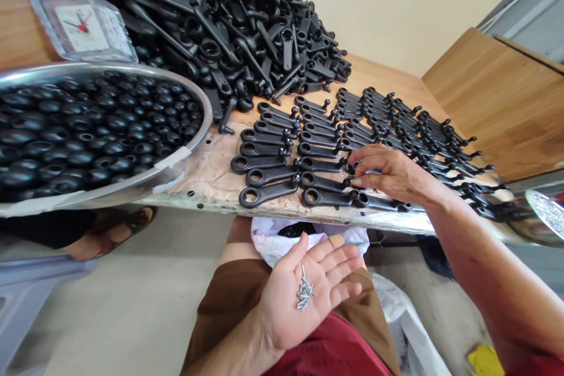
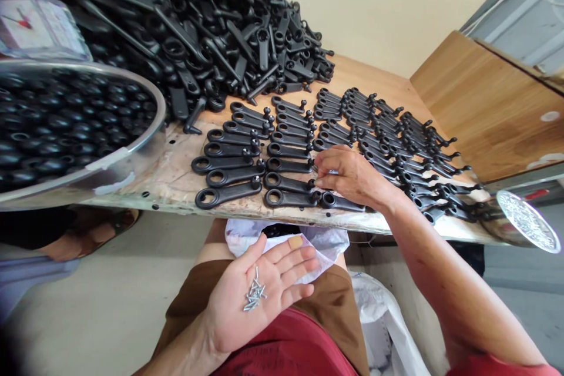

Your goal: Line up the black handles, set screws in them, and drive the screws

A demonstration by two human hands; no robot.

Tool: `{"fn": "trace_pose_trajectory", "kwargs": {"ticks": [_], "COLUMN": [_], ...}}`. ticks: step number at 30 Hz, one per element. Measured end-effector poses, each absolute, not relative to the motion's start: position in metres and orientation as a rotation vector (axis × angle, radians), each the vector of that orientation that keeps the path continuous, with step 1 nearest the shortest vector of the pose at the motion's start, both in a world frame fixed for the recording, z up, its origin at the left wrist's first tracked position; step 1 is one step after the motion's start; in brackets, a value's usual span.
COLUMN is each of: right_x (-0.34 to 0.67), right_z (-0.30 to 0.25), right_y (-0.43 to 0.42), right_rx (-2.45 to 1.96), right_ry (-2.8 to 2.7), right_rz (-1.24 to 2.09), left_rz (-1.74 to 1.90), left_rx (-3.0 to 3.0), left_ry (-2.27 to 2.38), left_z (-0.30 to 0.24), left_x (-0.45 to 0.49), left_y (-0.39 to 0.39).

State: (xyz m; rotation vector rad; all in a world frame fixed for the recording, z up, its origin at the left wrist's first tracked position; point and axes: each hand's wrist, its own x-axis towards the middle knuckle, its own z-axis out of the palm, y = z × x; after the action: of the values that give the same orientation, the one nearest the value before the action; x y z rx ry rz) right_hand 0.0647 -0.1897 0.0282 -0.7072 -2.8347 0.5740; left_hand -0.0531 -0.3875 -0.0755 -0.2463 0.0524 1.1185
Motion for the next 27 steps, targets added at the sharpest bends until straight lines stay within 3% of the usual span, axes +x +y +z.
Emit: {"fn": "trace_pose_trajectory", "kwargs": {"ticks": [12, 27], "right_x": [0.051, 0.079], "right_z": [0.041, 0.022], "right_y": [-0.187, -0.202], "right_rx": [-0.689, -0.777], "right_ry": [-3.066, -2.672], "right_rz": [0.639, 0.935], "left_rz": [1.086, 1.086], "left_rx": [-0.276, -0.282], "left_ry": [0.098, 0.127], "left_z": [-0.078, -0.075], "left_x": [-0.053, -0.050], "left_y": [-0.383, -0.386]}}
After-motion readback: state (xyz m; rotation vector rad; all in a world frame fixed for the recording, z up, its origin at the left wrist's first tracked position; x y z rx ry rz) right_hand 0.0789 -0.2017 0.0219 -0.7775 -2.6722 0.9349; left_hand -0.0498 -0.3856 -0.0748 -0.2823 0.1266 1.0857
